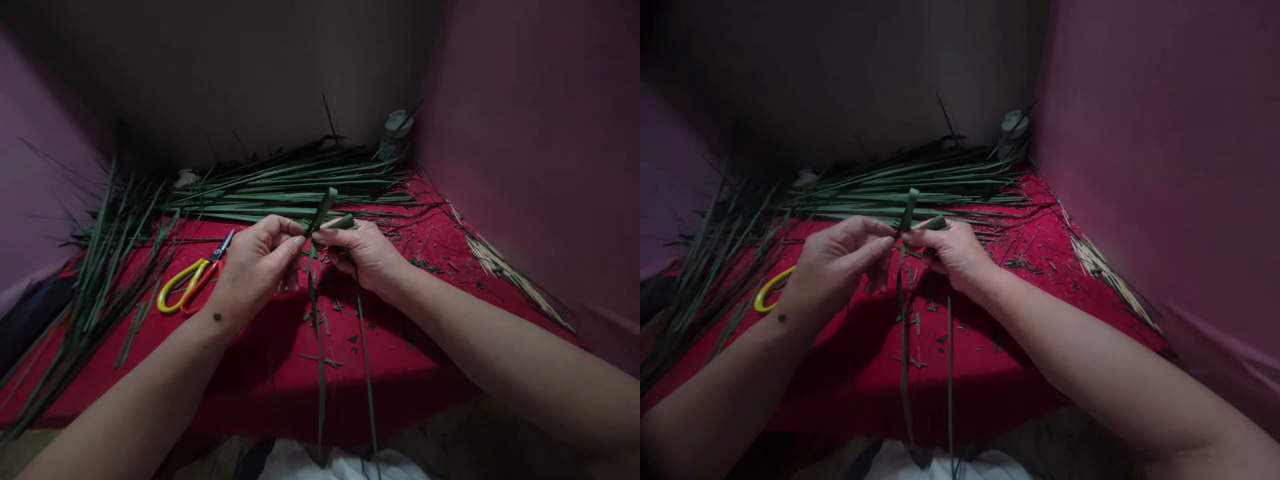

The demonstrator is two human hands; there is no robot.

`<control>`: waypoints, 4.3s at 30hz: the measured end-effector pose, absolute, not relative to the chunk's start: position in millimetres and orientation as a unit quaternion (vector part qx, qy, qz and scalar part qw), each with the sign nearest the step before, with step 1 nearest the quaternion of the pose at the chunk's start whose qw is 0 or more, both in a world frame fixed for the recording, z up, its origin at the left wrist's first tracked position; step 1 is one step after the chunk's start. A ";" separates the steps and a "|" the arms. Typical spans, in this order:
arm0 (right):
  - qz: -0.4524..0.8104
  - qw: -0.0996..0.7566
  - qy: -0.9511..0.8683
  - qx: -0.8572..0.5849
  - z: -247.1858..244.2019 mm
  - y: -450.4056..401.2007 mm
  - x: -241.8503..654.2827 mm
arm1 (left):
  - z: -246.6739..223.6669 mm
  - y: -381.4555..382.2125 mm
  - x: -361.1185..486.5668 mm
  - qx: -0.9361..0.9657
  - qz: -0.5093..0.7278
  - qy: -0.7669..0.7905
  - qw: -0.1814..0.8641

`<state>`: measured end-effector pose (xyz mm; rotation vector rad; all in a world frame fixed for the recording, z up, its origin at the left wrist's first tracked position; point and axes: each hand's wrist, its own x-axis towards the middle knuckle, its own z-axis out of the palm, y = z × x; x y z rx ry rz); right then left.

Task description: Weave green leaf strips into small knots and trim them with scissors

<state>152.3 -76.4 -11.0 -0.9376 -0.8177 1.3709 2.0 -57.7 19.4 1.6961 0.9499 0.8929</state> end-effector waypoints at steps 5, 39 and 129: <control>0.598 0.585 -0.337 -0.432 -10.4 -77.1 151.8 | 18.2 -59.3 4.4 0.680 0.351 0.407 0.499; 0.544 0.615 -0.360 -0.443 -20.8 -74.3 151.1 | 1.1 -50.6 7.1 0.747 0.328 0.368 0.445; 0.547 0.611 -0.417 -0.392 -15.0 -80.6 148.3 | 16.5 -33.6 -7.4 0.731 0.178 0.313 0.580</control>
